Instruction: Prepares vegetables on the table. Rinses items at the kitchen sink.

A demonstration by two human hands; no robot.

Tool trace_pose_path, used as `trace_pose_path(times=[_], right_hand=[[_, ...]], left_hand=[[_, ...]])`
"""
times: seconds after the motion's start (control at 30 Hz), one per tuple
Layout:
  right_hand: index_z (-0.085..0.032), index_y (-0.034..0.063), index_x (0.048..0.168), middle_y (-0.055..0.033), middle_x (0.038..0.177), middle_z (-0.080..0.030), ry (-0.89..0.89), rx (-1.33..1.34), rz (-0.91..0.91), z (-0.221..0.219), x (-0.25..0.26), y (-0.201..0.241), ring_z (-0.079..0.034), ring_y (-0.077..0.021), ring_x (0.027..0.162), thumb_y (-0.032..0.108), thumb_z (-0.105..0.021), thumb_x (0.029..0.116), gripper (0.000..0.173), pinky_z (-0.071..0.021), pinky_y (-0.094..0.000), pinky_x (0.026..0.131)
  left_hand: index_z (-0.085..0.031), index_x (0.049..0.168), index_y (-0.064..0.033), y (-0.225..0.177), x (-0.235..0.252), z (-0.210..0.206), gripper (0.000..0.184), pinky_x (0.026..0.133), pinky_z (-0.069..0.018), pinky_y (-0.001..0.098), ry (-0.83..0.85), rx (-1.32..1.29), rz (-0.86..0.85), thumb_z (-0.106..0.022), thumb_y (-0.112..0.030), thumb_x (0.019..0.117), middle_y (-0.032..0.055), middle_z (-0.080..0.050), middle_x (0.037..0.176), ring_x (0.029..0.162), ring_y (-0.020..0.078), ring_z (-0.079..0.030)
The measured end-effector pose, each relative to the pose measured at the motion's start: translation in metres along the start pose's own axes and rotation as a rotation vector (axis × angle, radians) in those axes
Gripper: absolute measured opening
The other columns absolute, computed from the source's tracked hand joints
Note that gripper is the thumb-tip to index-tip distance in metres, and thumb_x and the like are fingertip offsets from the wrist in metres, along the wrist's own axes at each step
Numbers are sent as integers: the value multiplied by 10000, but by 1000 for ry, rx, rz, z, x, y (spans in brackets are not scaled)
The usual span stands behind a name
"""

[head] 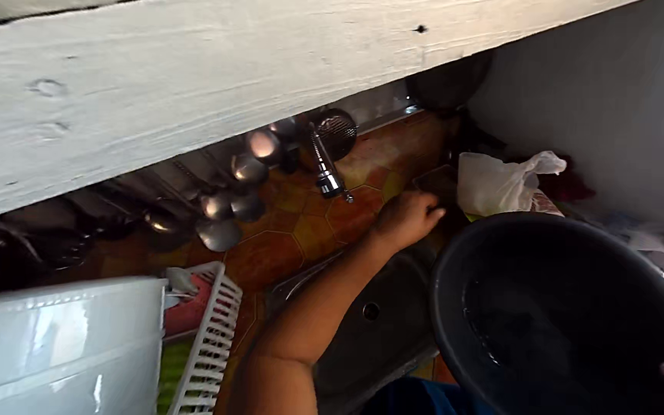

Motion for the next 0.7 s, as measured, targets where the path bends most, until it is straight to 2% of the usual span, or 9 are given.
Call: trace_pose_path(times=[0.1,0.23,0.37,0.4,0.47,0.53,0.6,0.63,0.7], right_hand=[[-652,126,1003,31,851,-763,-19,-60,-191,-34,23,-30,-731,-79,768,-1,-524,965,184,-637,-308,737],[-639,26,1020,-47,827,-734,-42,-53,-280,-87,46,-85,-724,-135,716,-7,-578,924,118,-639,-340,667],[-650,-12,947,-89,775,-726,47,-40,-367,-133,54,-128,-711,-153,669,-29,-597,941,56,-623,-337,627],[-650,-15,950,-97,783,-726,77,-33,-395,-141,55,-138,-711,-160,679,-29,-598,943,54,-622,-343,638],[-658,-24,968,-110,807,-729,128,-19,-446,-154,55,-156,-714,-169,706,-25,-606,941,59,-623,-351,664],[-655,-37,972,-125,820,-729,154,9,-477,-162,57,-171,-716,-179,719,-46,-608,941,58,-624,-353,677],[-652,-34,962,-126,825,-727,192,34,-494,-167,59,-180,-715,-181,728,-48,-606,935,55,-624,-353,690],[-660,-30,953,-122,823,-730,211,39,-497,-169,61,-184,-717,-177,728,-41,-608,933,57,-625,-350,694],[-663,-29,945,-120,821,-731,240,49,-507,-174,65,-189,-718,-172,733,-33,-602,937,62,-624,-347,704]], left_hand=[[-692,1203,26,82,-33,-12,451,1059,-459,604,185,-35,462,-499,-362,1081,254,-676,1206,1194,398,-634],[-666,1220,58,140,-43,-2,613,1053,-456,601,-7,-72,780,-367,-465,1106,287,-659,1231,1224,423,-616],[-668,1147,87,156,-16,6,759,961,-499,616,-209,-173,846,-278,-563,1093,314,-674,1116,1098,443,-663],[-661,1193,66,158,-8,6,754,955,-502,620,-254,-174,848,-289,-581,1085,310,-672,1135,1101,447,-661],[-593,1355,11,159,2,8,734,1037,-460,623,-273,-160,873,-339,-612,1063,292,-624,1303,1252,438,-595],[-543,1423,-15,167,8,8,612,1061,-441,625,-304,-125,805,-411,-506,1082,284,-604,1351,1283,432,-577],[-547,1408,2,180,11,7,509,1039,-462,605,-307,-161,742,-466,-387,1090,291,-624,1301,1212,424,-616],[-564,1378,15,188,12,5,465,980,-505,565,-307,-216,728,-487,-338,1086,278,-653,1217,1096,391,-660],[-600,1279,24,201,9,0,369,719,-556,380,-305,-422,727,-492,-276,1093,165,-663,946,732,219,-636]])
Point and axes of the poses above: each hand's wrist, its own x-axis towards the middle knuckle, its own z-axis out of the back of the hand, y = z × x, the point moved 1 cm from there along x, towards the middle knuckle
